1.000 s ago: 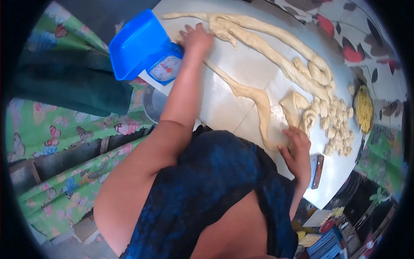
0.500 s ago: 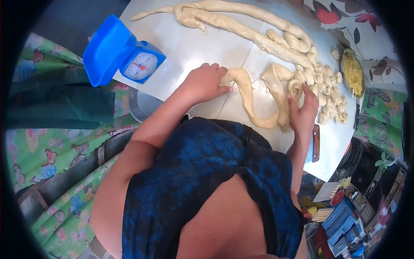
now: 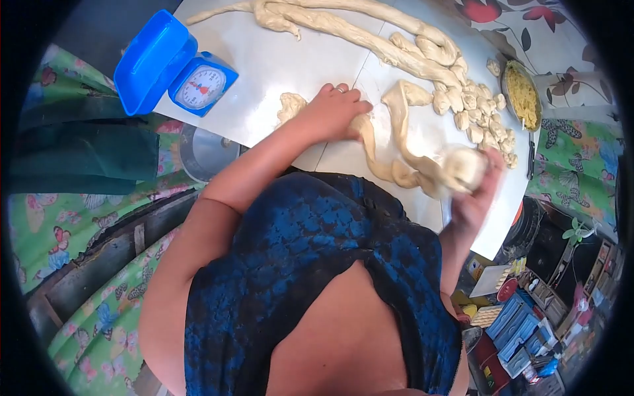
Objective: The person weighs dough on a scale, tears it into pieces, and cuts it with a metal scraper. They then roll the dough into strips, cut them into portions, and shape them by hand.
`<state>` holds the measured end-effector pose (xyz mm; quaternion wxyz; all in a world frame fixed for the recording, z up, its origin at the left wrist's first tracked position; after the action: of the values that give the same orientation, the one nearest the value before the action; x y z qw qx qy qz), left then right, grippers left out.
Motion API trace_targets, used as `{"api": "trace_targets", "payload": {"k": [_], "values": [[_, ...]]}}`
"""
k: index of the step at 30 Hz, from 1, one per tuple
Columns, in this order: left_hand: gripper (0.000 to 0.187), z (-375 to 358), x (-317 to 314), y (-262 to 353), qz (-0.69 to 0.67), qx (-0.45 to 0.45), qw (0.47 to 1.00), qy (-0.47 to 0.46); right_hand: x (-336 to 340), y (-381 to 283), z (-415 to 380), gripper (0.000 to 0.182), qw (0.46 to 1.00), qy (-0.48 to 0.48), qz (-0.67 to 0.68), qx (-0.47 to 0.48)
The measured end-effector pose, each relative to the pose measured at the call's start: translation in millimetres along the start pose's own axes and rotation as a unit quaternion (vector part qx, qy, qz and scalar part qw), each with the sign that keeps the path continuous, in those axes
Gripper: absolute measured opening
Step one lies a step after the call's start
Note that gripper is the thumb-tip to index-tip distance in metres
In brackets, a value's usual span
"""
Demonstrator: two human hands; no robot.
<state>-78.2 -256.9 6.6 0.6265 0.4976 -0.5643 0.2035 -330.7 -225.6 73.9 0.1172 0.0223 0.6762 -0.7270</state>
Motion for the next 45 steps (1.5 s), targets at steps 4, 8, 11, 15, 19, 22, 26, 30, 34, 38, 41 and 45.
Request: {"api": "trace_targets", "payload": {"k": [4, 8, 11, 15, 19, 22, 26, 30, 34, 38, 41, 45], "values": [[0.028, -16, 2, -5, -0.067, -0.030, 0.996, -0.047, 31, -69, -1, 0.069, 0.940, -0.161, 0.250, 0.170], [0.016, -51, 9, 2, -0.176, -0.111, 0.977, -0.051, 3, -15, 15, 0.053, 0.951, -0.219, -0.206, -0.073], [0.010, -70, 17, -6, -0.178, -0.023, 0.984, -0.002, -23, 13, 38, 0.051, 0.845, -0.196, -0.497, 0.023], [0.017, -93, 32, 0, -0.175, 0.004, 0.971, 0.163, -33, 73, 81, 0.046, 0.874, -0.102, -0.473, -0.045], [0.029, -96, 25, 19, -0.116, -0.024, 0.978, 0.172, -68, 93, 85, 0.047, 0.857, -0.192, -0.468, -0.101], [0.034, -86, 11, 44, -0.103, -0.096, 0.980, 0.143, -62, 43, 71, 0.046, 0.967, -0.210, -0.074, -0.125], [0.046, -54, -3, 77, -0.098, -0.103, 0.987, 0.076, 50, -68, 33, 0.060, 0.899, -0.269, 0.321, 0.129], [0.076, -17, -27, 99, -0.032, -0.111, 0.988, 0.106, 131, -121, -9, 0.067, 0.900, -0.209, 0.294, 0.247], [0.083, 23, -47, 126, 0.020, -0.130, 0.985, 0.111, 189, -148, -48, 0.058, 0.872, -0.199, 0.327, 0.304], [0.064, 52, -46, 136, -0.194, -0.032, 0.976, 0.094, 220, -179, -79, 0.061, 0.866, -0.093, 0.272, 0.410], [0.025, 62, -28, 143, -0.286, -0.032, 0.947, 0.143, 254, -174, -87, 0.059, 0.907, -0.077, 0.167, 0.379], [0.032, 70, 27, 216, -0.289, -0.171, 0.908, 0.250, 246, -99, -89, 0.101, 0.976, 0.085, -0.104, 0.173]]}}
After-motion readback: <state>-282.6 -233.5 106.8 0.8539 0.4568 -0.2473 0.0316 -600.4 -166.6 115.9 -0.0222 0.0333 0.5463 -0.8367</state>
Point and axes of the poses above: each hand's wrist, its own z-axis towards the middle knuckle, its own x-axis out of the back of the hand, y = z × x, the point moved 6 cm from there along z, towards the middle knuckle, and after that the axes turned 4 degrees about -x, right-handed, at the moved point
